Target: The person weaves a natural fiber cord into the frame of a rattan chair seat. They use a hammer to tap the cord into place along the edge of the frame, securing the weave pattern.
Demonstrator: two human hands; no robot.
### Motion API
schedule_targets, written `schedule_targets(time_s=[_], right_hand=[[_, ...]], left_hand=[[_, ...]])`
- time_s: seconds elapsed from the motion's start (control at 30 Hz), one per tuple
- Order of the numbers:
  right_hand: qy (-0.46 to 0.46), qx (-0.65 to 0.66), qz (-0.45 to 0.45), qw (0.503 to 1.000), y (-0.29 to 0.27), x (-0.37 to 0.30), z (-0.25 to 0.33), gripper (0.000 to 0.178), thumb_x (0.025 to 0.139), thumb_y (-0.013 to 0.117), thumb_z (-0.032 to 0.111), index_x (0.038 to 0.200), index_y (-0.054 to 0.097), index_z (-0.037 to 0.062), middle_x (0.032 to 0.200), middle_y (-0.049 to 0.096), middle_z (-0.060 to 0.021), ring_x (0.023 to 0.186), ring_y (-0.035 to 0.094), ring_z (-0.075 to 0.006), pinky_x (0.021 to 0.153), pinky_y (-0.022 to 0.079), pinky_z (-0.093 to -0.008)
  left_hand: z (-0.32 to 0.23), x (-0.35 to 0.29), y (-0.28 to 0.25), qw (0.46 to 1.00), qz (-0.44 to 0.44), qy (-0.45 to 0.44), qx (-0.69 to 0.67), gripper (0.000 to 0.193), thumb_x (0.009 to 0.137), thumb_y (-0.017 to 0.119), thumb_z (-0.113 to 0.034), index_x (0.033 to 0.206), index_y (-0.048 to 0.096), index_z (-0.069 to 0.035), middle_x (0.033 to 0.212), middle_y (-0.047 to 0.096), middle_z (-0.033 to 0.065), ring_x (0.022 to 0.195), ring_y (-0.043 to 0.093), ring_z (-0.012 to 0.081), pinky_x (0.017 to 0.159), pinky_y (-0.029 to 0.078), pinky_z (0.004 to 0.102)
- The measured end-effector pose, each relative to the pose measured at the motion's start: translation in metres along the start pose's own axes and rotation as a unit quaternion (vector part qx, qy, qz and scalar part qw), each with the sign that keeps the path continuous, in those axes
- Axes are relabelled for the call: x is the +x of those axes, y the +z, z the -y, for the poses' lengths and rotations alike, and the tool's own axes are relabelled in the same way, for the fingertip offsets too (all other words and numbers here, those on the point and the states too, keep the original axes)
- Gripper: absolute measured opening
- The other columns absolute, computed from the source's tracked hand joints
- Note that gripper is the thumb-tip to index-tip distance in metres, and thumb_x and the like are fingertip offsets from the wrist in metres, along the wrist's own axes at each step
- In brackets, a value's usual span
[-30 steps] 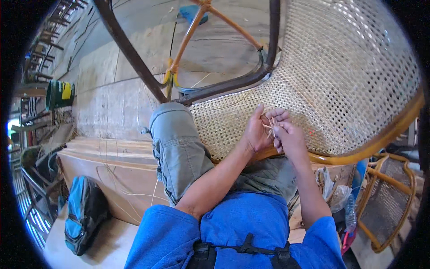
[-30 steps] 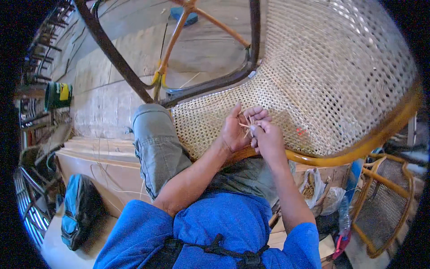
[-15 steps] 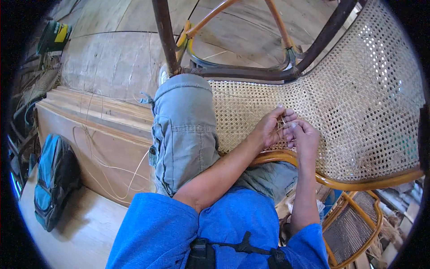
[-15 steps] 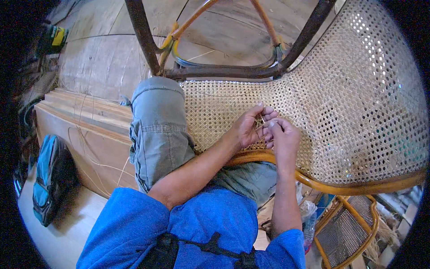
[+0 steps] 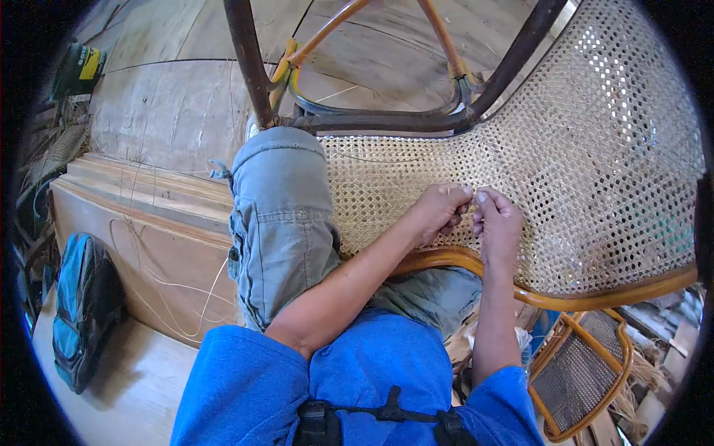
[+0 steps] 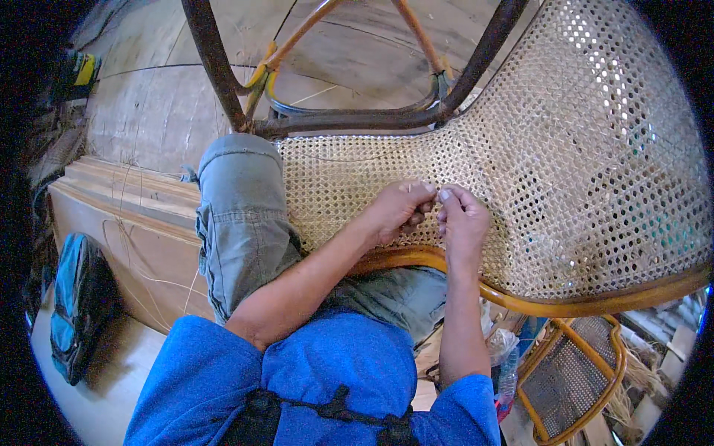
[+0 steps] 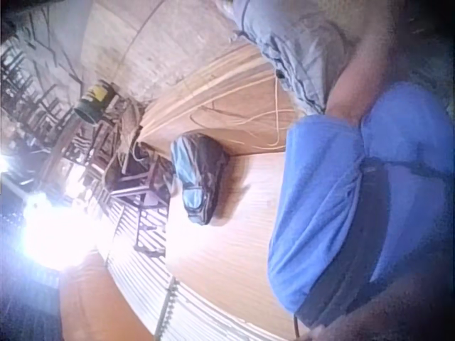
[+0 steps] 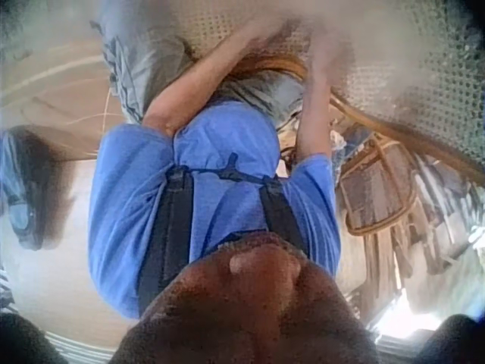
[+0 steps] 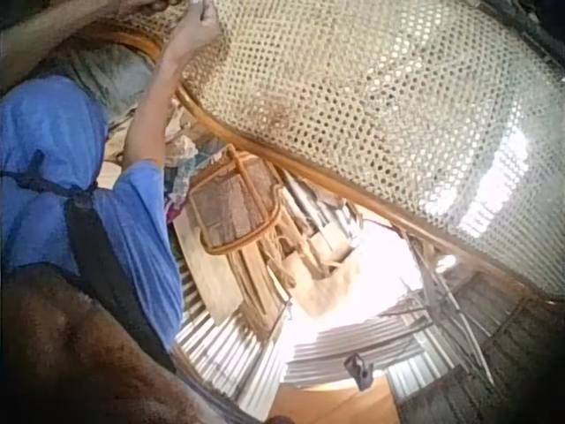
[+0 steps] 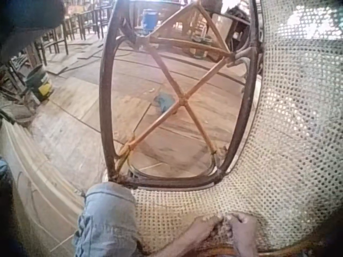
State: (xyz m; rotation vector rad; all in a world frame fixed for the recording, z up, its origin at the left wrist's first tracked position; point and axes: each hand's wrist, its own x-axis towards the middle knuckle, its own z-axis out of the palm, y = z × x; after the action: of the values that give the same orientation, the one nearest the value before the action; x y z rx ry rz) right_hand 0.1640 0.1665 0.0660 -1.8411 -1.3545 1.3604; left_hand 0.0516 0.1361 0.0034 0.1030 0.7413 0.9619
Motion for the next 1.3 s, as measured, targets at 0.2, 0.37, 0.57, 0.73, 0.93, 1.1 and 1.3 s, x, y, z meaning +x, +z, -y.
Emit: schedule_targets(time_s=[0.2, 0.37, 0.57, 0.73, 0.93, 1.1, 1.3], right_hand=[[-0.069, 0.032, -0.054, 0.996, -0.009, 0.022, 0.001, 0.013, 0.09, 0.051, 0.009, 0.099, 0.059, 0.0033, 0.079, 0.059, -0.0032, 0.063, 0.057, -0.0076, 0.05, 0.042, -0.0191], [-0.121, -0.076, 0.036, 0.989, -0.02, 0.073, 0.008, 0.015, 0.088, 0.051, 0.008, 0.101, 0.055, 0.0019, 0.084, 0.059, -0.0037, 0.067, 0.058, -0.0093, 0.053, 0.043, -0.02], [-0.152, -0.241, 0.093, 0.954, 0.006, 0.125, 0.024, 0.014, 0.086, 0.054, 0.01, 0.098, 0.058, 0.0041, 0.076, 0.059, -0.0024, 0.067, 0.057, -0.0081, 0.056, 0.043, -0.0221], [-0.172, -0.319, 0.094, 0.927, 0.025, 0.16, 0.013, 0.014, 0.084, 0.055, 0.01, 0.096, 0.058, 0.003, 0.074, 0.06, -0.0054, 0.063, 0.057, -0.0117, 0.057, 0.045, -0.0268], [-0.211, -0.381, 0.089, 0.896, 0.034, 0.17, -0.001, 0.014, 0.084, 0.054, 0.01, 0.097, 0.058, 0.0048, 0.079, 0.062, -0.0126, 0.066, 0.061, -0.0208, 0.06, 0.047, -0.0341], [-0.259, -0.449, 0.092, 0.85, 0.036, 0.179, -0.01, 0.015, 0.085, 0.055, 0.012, 0.099, 0.058, 0.0099, 0.086, 0.062, -0.0183, 0.075, 0.061, -0.0351, 0.064, 0.048, -0.0412], [-0.26, -0.513, 0.086, 0.813, 0.042, 0.174, -0.004, 0.013, 0.084, 0.056, 0.016, 0.096, 0.06, 0.0143, 0.083, 0.063, -0.0165, 0.079, 0.061, -0.0366, 0.067, 0.047, -0.0431]], left_hand=[[-0.001, 0.013, 0.002, 0.994, -0.099, 0.037, 0.005, 0.02, 0.093, 0.048, -0.023, 0.086, 0.058, -0.008, 0.061, 0.047, -0.0032, 0.043, 0.036, 0.0069, 0.037, 0.027, 0.0223], [-0.02, 0.028, -0.02, 0.961, -0.232, 0.053, -0.14, 0.017, 0.09, 0.049, -0.021, 0.091, 0.058, -0.006, 0.06, 0.045, -0.0036, 0.043, 0.037, 0.0076, 0.037, 0.028, 0.0237], [-0.027, 0.047, -0.032, 0.936, -0.293, 0.153, -0.12, 0.016, 0.089, 0.053, -0.024, 0.083, 0.055, -0.01, 0.055, 0.038, -0.004, 0.042, 0.033, 0.0077, 0.037, 0.027, 0.0253], [-0.027, 0.074, -0.046, 0.935, -0.302, 0.167, -0.077, 0.018, 0.09, 0.05, -0.026, 0.08, 0.054, -0.011, 0.055, 0.041, -0.0033, 0.042, 0.035, 0.0084, 0.036, 0.027, 0.0265], [-0.042, 0.085, -0.056, 0.936, -0.249, 0.177, -0.176, 0.018, 0.091, 0.049, -0.024, 0.08, 0.054, -0.01, 0.059, 0.045, -0.0021, 0.045, 0.037, 0.0081, 0.038, 0.029, 0.0243], [-0.038, 0.086, -0.067, 0.947, -0.219, 0.175, -0.154, 0.014, 0.09, 0.05, -0.02, 0.085, 0.056, -0.009, 0.066, 0.05, -0.0022, 0.047, 0.039, 0.0066, 0.039, 0.03, 0.0221], [-0.038, 0.085, -0.066, 0.943, -0.201, 0.193, -0.183, 0.014, 0.09, 0.05, -0.019, 0.095, 0.058, -0.008, 0.072, 0.055, -0.0024, 0.049, 0.04, 0.0052, 0.04, 0.031, 0.0203]])
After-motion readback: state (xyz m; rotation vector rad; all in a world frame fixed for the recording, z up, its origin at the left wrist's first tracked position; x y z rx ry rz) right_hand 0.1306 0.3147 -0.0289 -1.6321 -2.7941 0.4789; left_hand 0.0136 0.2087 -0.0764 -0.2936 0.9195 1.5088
